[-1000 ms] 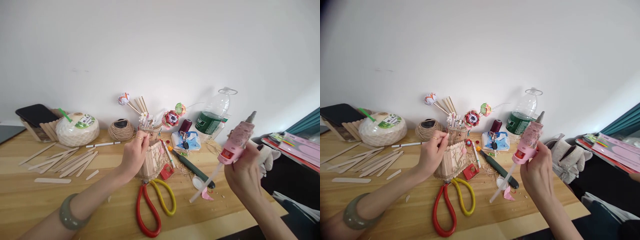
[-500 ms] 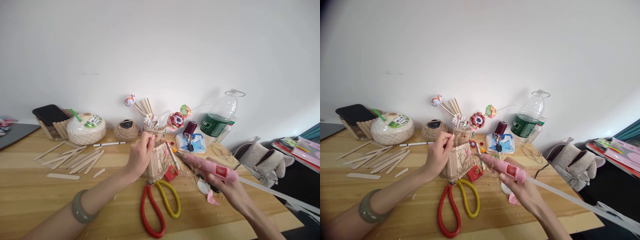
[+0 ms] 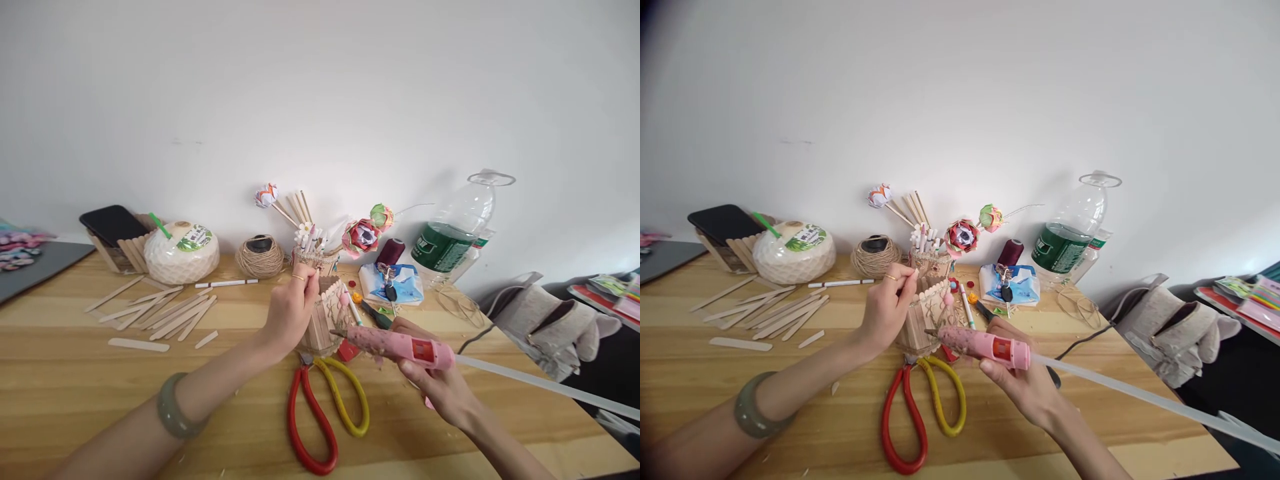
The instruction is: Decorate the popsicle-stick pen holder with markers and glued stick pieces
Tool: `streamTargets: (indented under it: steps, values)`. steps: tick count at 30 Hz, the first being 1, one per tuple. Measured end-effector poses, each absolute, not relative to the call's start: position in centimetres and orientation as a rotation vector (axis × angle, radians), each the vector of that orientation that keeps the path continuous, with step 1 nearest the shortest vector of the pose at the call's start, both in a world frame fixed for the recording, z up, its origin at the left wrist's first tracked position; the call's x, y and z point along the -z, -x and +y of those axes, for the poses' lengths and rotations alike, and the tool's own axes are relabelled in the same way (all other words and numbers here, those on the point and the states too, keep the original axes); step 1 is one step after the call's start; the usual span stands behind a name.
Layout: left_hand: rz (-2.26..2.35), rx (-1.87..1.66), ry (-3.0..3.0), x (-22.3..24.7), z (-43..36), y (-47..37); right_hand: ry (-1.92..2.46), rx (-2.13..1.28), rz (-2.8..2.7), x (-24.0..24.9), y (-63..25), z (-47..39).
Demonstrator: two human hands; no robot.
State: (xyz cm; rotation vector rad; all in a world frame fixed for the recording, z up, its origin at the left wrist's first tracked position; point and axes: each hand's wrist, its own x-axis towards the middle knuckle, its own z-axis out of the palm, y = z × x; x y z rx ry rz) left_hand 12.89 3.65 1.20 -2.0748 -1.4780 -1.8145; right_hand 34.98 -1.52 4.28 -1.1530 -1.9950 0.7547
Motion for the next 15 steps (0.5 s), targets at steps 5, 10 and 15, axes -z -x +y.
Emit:
streamTargets:
  steps: [5, 10, 15]
  values:
    - [-1.464, 1.786, 2.074, -1.3, 3.6, -13.0, 1.058, -0.631, -2.101, -4.2, -34.6, -1.0]
    - [-1.442, 1.767, 2.045, -1.3, 3.6, -13.1, 1.0, -0.503, -2.217, -4.2, -34.5, -0.6]
    - [-1.444, 1.752, 2.022, -1.5, 3.6, -13.2, 0.945, -0.386, -2.266, -3.6, -34.8, -0.2]
